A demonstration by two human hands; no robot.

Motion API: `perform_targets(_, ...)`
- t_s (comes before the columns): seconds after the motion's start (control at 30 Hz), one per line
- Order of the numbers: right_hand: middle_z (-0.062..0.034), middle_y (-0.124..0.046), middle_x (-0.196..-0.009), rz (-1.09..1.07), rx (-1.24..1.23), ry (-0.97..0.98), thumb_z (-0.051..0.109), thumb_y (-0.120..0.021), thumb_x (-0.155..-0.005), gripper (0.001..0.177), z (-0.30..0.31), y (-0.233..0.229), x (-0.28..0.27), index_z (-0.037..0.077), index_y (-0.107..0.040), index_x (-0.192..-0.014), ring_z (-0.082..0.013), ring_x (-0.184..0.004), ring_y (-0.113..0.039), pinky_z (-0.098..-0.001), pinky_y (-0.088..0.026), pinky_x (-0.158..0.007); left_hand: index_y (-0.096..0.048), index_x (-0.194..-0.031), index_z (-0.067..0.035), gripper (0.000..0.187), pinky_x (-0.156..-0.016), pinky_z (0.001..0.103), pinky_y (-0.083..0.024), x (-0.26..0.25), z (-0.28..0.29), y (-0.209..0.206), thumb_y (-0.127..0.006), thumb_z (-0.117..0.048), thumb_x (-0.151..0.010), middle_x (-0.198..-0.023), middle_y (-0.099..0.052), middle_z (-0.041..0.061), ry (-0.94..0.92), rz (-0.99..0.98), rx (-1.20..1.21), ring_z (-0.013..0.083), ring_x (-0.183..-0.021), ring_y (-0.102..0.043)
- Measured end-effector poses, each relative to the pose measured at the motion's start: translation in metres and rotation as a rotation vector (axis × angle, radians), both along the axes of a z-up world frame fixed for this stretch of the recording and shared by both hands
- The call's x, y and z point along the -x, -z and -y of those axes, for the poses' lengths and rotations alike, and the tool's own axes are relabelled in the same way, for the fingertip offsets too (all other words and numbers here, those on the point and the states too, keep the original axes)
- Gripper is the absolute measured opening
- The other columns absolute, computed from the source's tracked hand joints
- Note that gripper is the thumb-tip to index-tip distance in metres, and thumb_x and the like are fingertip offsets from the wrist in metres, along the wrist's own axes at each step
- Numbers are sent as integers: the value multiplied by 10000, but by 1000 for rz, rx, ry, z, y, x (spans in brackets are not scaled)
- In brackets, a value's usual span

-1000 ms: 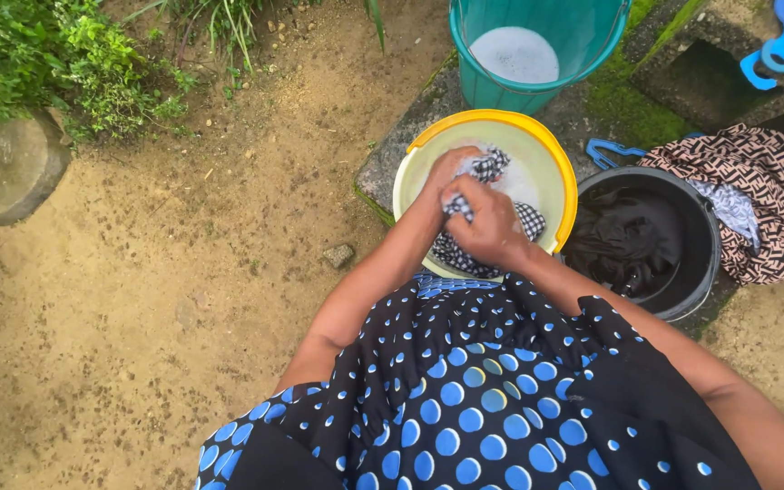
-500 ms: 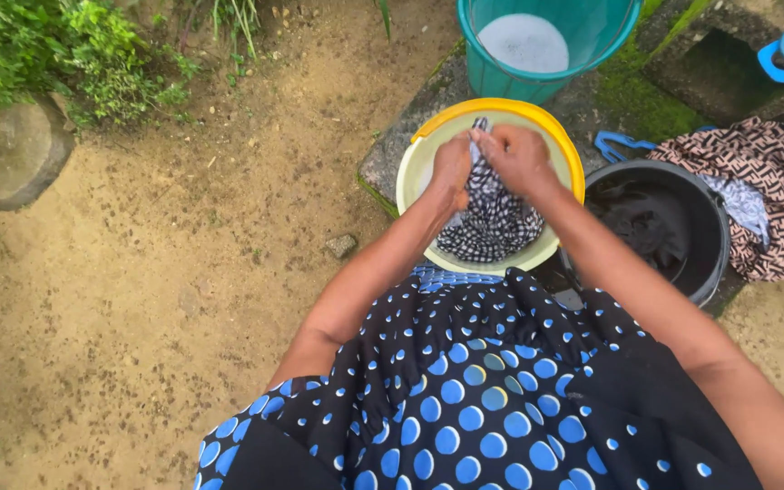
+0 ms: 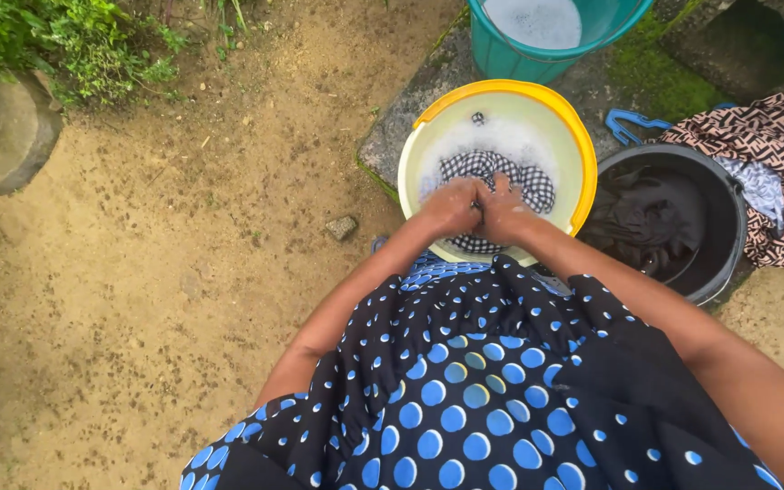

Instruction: Hand-washing clothes in plastic buckets with soapy water outdoors.

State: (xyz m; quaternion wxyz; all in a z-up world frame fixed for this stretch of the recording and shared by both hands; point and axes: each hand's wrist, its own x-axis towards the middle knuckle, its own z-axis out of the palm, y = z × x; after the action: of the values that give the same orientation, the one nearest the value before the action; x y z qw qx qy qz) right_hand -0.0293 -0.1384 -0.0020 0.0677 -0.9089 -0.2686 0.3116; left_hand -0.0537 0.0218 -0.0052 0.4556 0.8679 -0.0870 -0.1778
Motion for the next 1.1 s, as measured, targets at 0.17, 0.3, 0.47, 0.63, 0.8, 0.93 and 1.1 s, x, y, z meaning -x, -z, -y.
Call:
perform_targets(0.17, -164, -236, -1617, 283, 134, -350, 290, -738, -826, 831, -10, 44, 2, 123, -351, -1542, -516, -1414, -362, -629, -377, -1041, -507, -1303, 135, 804, -1009, 427, -477, -3, 5, 61, -816, -323, -718, -1255, -588, 319, 144, -21, -358, 410, -1182, -587)
perform_targets(0.3, -221, -577, -1349, -66, -3, -1, 250, -604, -922, 506, 12, 208, 14, 101, -543, -1401, -386, -1119, -666, -477, -538, -928, -512, -1336, 95, 745, -1029, 434, -499, -20, 8, 92, -774, -331, -783, -1307, -602, 296, 264, -251, -472, 385, -1214, -620)
perform_targets(0.47, -154, -752, -1131, -632, 180, 310, 295, -539, -1014, 327, 23, 181, 26, 97, -726, -1195, -297, -1055, -724, -464, -579, -895, -645, -1264, 2, 602, -1004, 436, -517, -38, 18, 165, -760, -332, -776, -1296, -656, 212, 491, -269, -568, 326, -1195, -650)
perform_targets(0.63, -129, -703, -1215, -1001, -458, 1198, 327, -551, -976, 407, 4, -171, 3, 91, -674, -1284, -238, -1078, -620, -412, -489, -940, -776, -1093, -105, 351, -973, 448, -540, -47, 21, 141, -653, -307, -834, -1240, -718, 143, 502, -395, -591, 316, -1136, -699)
perform_targets(0.8, -87, -701, -1205, -691, -581, 558, 398, -562, -961, 457, 42, 33, 3, 76, -690, -1260, -174, -1071, -619, -347, -511, -941, -773, -1115, -76, 396, -1000, 433, -527, -55, 25, 166, -657, -342, -846, -1263, -700, 164, 577, -332, -611, 318, -1160, -679)
perform_targets(0.93, -124, -679, -1245, -418, -361, 363, 430, -606, -940, 456, 17, 94, -56, 104, -695, -1247, -242, -1116, -624, -392, -501, -962, -765, -1136, -86, 393, -1008, 435, -517, -55, 24, 165, -649, -323, -845, -1288, -678, 158, 506, -312, -631, 321, -1181, -659)
perform_targets(1.1, -170, -652, -1296, -88, -80, 133, 468, -662, -914, 459, 44, 214, -95, 139, -702, -1231, -328, -1173, -628, -447, -487, -988, -735, -1200, -58, 527, -1016, 461, -522, -53, 8, 96, -648, -465, -877, -1258, -704, 233, 25, -202, -321, 363, -1178, -670)
